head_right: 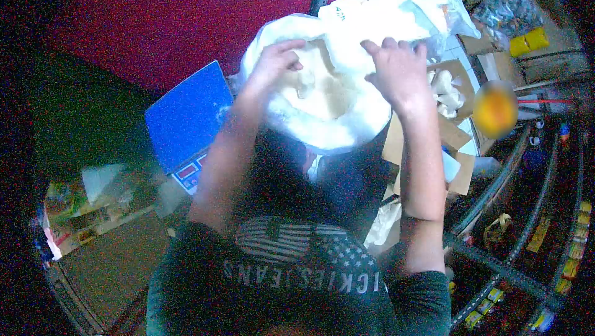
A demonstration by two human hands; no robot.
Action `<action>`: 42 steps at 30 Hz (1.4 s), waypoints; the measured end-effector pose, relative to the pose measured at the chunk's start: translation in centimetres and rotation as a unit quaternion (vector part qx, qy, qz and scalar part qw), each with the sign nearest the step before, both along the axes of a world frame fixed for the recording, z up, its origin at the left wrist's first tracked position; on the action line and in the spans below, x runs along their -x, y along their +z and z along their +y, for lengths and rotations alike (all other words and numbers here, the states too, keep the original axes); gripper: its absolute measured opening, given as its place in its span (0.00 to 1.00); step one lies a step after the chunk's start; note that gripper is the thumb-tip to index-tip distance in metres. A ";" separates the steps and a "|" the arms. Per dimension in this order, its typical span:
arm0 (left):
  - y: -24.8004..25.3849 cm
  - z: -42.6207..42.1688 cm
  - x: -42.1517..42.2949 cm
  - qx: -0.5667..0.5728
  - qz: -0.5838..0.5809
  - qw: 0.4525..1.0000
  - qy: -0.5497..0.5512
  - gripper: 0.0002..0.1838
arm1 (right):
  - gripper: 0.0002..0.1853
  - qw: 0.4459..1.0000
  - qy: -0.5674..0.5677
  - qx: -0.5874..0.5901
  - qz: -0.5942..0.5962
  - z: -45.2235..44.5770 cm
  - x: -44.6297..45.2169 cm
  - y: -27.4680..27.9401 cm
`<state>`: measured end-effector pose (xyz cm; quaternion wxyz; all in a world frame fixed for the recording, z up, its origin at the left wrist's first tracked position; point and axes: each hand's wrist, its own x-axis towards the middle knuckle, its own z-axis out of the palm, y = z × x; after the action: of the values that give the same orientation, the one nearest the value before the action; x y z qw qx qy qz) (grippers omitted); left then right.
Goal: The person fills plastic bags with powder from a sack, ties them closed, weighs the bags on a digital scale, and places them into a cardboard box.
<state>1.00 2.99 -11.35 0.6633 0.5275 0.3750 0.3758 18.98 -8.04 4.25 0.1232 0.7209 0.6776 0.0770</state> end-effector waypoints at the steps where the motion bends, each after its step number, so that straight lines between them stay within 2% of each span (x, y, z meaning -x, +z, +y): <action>1: 0.6 0.5 0.4 0.005 -0.030 0.999 0.012 0.21 | 0.32 0.999 0.004 0.040 0.006 0.3 -0.6 -1.7; 5: 1.9 1.0 0.7 -0.027 0.081 0.996 -0.007 0.21 | 0.30 0.981 0.022 0.192 -0.023 1.8 -2.3 -16.5; 7: 1.9 1.6 1.5 -0.014 0.055 0.998 0.015 0.22 | 0.28 0.983 0.016 0.184 0.008 2.2 -3.1 -21.2; 9: 1.7 1.9 2.6 -0.005 0.037 0.999 0.035 0.22 | 0.28 0.984 0.005 0.170 0.043 2.5 -3.1 -23.6; 12: 2.8 1.9 3.7 -0.006 0.022 0.998 0.058 0.23 | 0.25 0.966 -0.018 0.229 0.116 3.9 -1.6 -25.6; 15: 3.5 1.5 3.9 0.023 0.044 0.996 0.074 0.24 | 0.26 0.951 -0.012 0.225 0.213 4.7 0.3 -27.4; 21: 3.3 1.4 3.3 0.004 -0.002 0.999 0.041 0.24 | 0.30 0.910 -0.046 0.210 0.355 5.5 4.3 -30.1; 22: 3.4 1.5 3.3 -0.009 -0.004 0.999 0.041 0.25 | 0.31 0.897 -0.043 0.180 0.401 5.0 3.7 -30.8; 25: 3.8 1.7 3.8 -0.036 0.002 0.998 0.042 0.25 | 0.32 0.861 -0.049 0.173 0.477 4.5 1.0 -28.9; 27: 4.4 1.7 4.0 -0.033 0.015 0.999 0.030 0.26 | 0.32 0.894 -0.029 0.137 0.425 4.1 -0.4 -24.7; 30: 4.0 1.3 3.4 -0.057 0.021 0.998 0.033 0.26 | 0.28 0.862 0.000 0.088 0.499 3.2 -3.5 -19.2; 33: 5.0 0.6 2.7 -0.032 0.097 0.995 0.016 0.26 | 0.29 0.855 0.055 0.007 0.516 3.2 -5.5 -15.2; 36: 3.8 0.5 2.1 -0.049 0.087 0.995 0.006 0.26 | 0.27 0.873 0.118 -0.050 0.470 3.1 -4.7 -9.2; 39: 3.1 0.3 1.7 -0.054 0.094 0.994 -0.004 0.25 | 0.25 0.908 0.124 -0.056 0.396 3.8 -3.5 -6.1; 40: 2.9 0.4 1.4 -0.052 0.097 0.994 -0.007 0.25 | 0.24 0.938 0.110 -0.045 0.325 3.6 -2.5 -4.8; 42: 1.7 0.5 0.9 -0.043 0.076 0.996 -0.009 0.24 | 0.24 0.965 0.122 -0.054 0.227 3.8 -1.1 -3.8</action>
<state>0.10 3.44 -9.64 0.6128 0.5862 0.4027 0.3445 20.05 -4.28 0.45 -0.0830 0.6371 0.7654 -0.0380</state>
